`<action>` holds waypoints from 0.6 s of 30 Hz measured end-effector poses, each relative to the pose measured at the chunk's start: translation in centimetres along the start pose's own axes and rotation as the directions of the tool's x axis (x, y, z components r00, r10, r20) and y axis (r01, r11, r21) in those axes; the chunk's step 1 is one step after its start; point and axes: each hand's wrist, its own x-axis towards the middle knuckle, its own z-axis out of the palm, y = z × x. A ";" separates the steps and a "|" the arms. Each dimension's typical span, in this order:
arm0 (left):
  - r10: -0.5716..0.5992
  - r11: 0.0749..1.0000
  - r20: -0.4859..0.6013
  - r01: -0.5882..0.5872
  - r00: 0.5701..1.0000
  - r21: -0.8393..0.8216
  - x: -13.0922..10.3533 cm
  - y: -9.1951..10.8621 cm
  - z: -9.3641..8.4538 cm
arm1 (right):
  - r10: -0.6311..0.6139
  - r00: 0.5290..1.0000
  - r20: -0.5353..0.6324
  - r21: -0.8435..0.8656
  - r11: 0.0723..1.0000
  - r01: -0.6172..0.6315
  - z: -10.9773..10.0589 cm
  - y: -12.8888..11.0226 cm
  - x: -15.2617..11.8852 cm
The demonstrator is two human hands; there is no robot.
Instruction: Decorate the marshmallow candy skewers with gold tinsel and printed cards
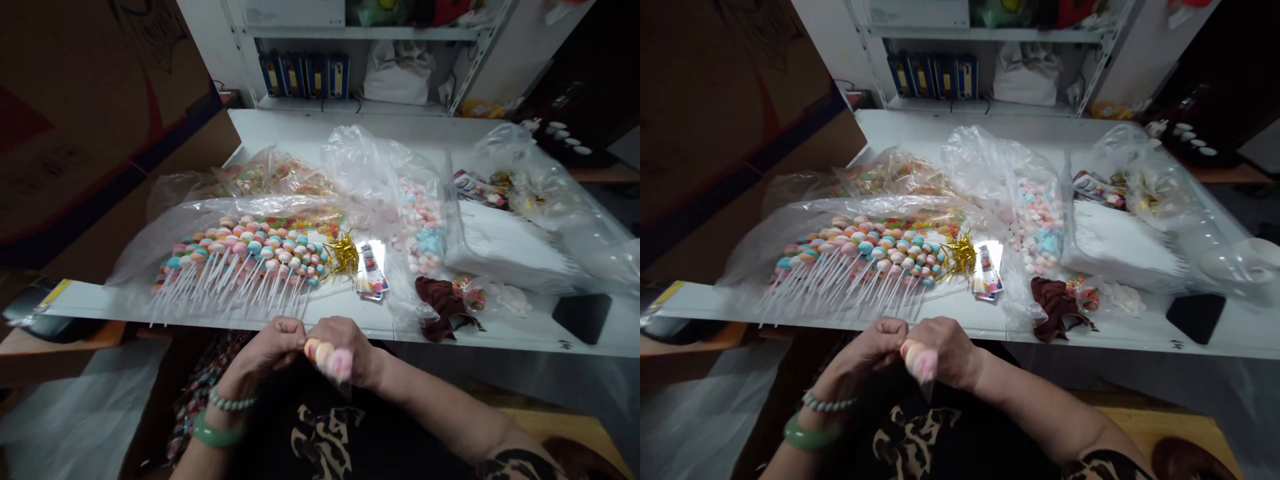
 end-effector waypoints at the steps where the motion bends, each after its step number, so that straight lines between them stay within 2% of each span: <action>1: 0.006 0.993 0.007 -0.007 1.000 0.116 -0.7 0.9 -0.4 | -0.114 0.992 0.048 -0.161 0.980 0.120 0.0 -0.5 0.1; 3: 0.008 0.910 0.061 -0.033 0.998 0.413 -2.3 3.0 -0.4 | -0.304 0.919 0.251 -0.348 0.857 0.379 -0.2 -1.3 0.6; 4: 0.028 0.815 0.063 -0.060 0.998 0.576 -3.1 3.9 0.1 | -0.335 0.871 0.360 -0.390 0.794 0.466 -0.5 -1.6 1.0; 5: 0.096 0.696 0.007 -0.073 0.995 0.714 -3.9 4.5 0.8 | -0.319 0.839 0.440 -0.417 0.755 0.506 -0.8 -1.9 1.6; 6: 0.197 0.554 -0.078 -0.046 0.977 0.831 -4.6 4.9 1.8 | -0.266 0.835 0.482 -0.433 0.756 0.491 -1.0 -2.1 2.2; 7: 0.342 0.417 -0.175 0.018 0.923 0.909 -5.2 4.9 2.9 | -0.188 0.863 0.468 -0.437 0.800 0.411 -1.2 -2.2 2.9; 8: 0.498 0.320 -0.247 0.089 0.831 0.943 -5.5 4.6 4.0 | -0.097 0.913 0.396 -0.393 0.881 0.264 -1.4 -2.2 3.6; 9: 0.628 0.273 -0.281 0.133 0.726 0.953 -5.5 4.0 5.0 | 0.001 0.956 0.293 -0.290 0.953 0.088 -1.3 -2.2 4.3; 10: 0.727 0.275 -0.308 0.151 0.614 0.950 -5.4 3.2 5.8 | 0.097 0.977 0.189 -0.147 0.987 -0.070 -1.2 -2.2 4.9; 11: 0.792 0.320 -0.347 0.143 0.503 0.937 -5.1 2.4 6.3 | 0.179 0.977 0.114 0.016 0.983 -0.182 -1.0 -2.3 5.4; 12: 0.819 0.397 -0.394 0.083 0.417 0.914 -4.7 1.5 6.5 | 0.236 0.969 0.078 0.173 0.953 -0.247 -0.6 -2.3 5.6; 14: 0.769 0.623 -0.567 -0.148 0.295 0.769 -4.0 0.1 6.2 | 0.261 0.963 0.070 0.405 0.875 -0.267 0.0 -2.5 5.4; 15: 0.673 0.739 -0.657 -0.295 0.339 0.606 -3.8 -0.3 5.8 | 0.249 0.967 0.049 0.474 0.846 -0.242 0.3 -2.6 5.0; 16: 0.542 0.834 -0.694 -0.403 0.474 0.376 -3.7 -0.7 5.4 | 0.242 0.970 0.011 0.534 0.819 -0.211 0.5 -2.6 4.5; 17: 0.394 0.898 -0.635 -0.426 0.665 0.111 -3.8 -0.9 5.0 | 0.224 0.974 -0.046 0.549 0.820 -0.163 0.5 -2.5 3.9; 18: 0.250 0.928 -0.466 -0.348 0.848 -0.135 -3.9 -1.1 4.7 | 0.193 0.978 -0.083 0.531 0.839 -0.120 0.5 -2.4 3.4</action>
